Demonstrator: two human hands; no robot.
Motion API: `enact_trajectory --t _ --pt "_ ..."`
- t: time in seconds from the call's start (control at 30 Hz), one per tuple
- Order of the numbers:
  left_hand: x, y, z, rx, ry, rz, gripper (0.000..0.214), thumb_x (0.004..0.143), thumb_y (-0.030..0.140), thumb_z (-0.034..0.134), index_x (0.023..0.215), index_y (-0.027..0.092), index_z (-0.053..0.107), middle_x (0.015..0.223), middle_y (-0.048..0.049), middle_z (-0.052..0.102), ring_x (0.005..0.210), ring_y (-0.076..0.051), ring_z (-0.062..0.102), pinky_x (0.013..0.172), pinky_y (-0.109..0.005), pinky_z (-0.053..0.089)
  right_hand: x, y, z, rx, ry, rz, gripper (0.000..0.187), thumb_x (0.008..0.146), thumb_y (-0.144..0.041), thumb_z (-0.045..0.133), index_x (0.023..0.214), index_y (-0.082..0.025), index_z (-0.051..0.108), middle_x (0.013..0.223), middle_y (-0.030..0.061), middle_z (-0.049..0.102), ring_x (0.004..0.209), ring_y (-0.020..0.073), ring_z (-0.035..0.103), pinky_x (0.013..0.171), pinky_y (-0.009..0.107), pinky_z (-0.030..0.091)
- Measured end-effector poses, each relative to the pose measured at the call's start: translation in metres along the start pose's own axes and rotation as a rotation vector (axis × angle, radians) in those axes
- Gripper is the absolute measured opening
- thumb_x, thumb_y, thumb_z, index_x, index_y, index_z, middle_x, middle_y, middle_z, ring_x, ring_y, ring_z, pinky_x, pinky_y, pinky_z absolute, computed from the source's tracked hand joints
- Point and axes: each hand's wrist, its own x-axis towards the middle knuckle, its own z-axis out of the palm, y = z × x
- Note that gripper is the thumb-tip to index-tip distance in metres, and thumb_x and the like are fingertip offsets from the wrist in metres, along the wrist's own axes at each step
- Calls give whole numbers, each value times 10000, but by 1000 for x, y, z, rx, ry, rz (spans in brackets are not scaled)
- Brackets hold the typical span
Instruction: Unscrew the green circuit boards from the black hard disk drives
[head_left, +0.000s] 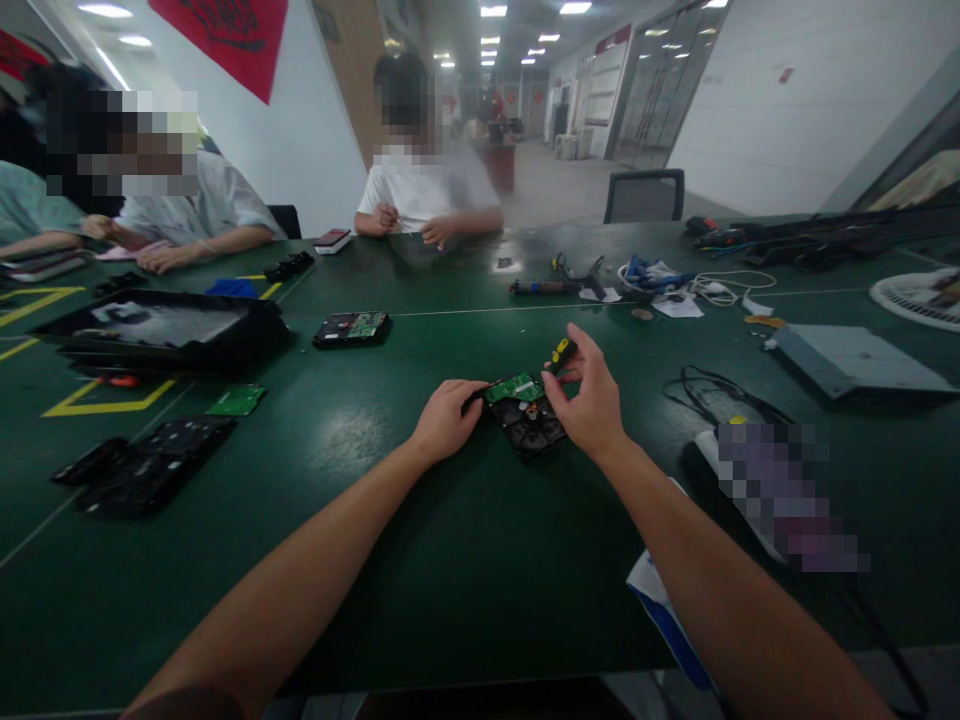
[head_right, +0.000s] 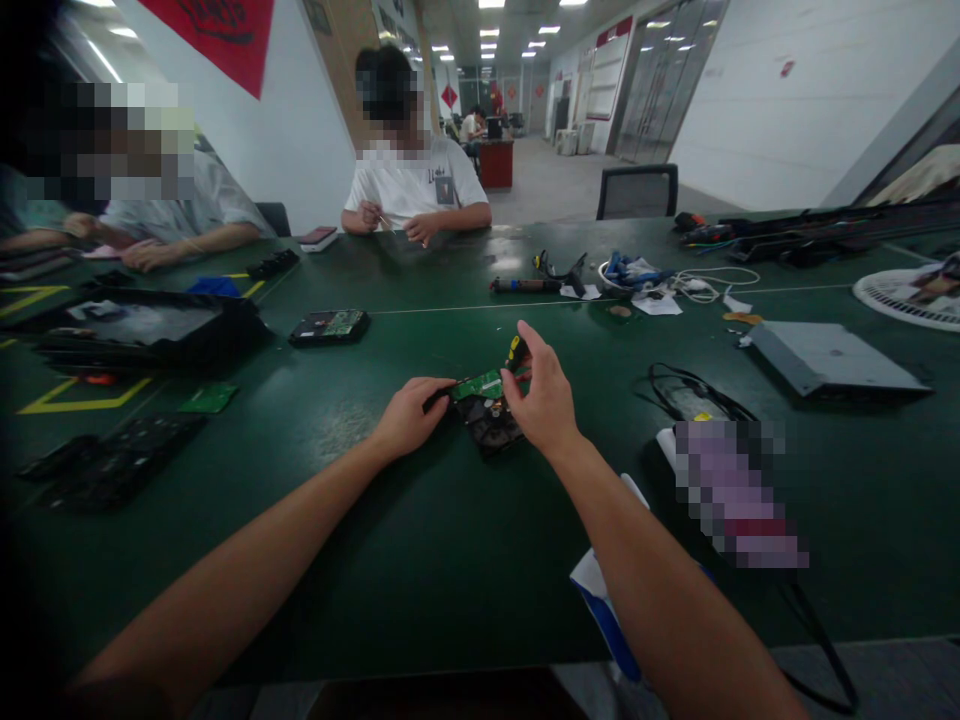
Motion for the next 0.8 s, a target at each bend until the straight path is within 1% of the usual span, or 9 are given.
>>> enact_trajectory --t 0.23,0.37,0.57,0.73,0.8 --pt "0 -1 0 1 -4 -5 341 983 197 584 1308 229 682 1236 -60 736 1181 -254 637 1069 -448 515 1 -1 -1 5 -11 -7 803 944 -184 616 1637 -335 239 1484 116 551 1086 288 709 876 479 682" --pt "0 1 -1 2 -1 -7 339 982 192 581 1302 230 683 1236 -60 736 1185 -254 636 1065 -450 518 0 -1 0 -17 4 -14 807 937 -193 631 1633 -339 249 1502 119 527 1052 283 712 834 472 689" --pt "0 2 -1 0 0 2 337 981 190 580 1300 222 684 1230 -65 738 1178 -256 639 1060 -451 520 0 -1 0 -18 16 20 866 935 -214 646 1653 -336 178 1509 136 521 1023 279 714 812 465 685" --pt "0 0 0 -5 1 -3 340 980 196 583 1302 226 685 1232 -66 736 1178 -256 639 1069 -451 516 0 1 1 -25 33 11 800 934 -249 669 1623 -343 275 1459 119 547 1007 272 696 793 466 685" --pt "0 1 0 -6 3 -4 341 981 196 580 1304 226 685 1232 -64 736 1181 -254 637 1072 -447 514 0 1 1 -21 40 2 794 930 -258 679 1617 -341 291 1442 118 550 998 266 690 779 458 688"
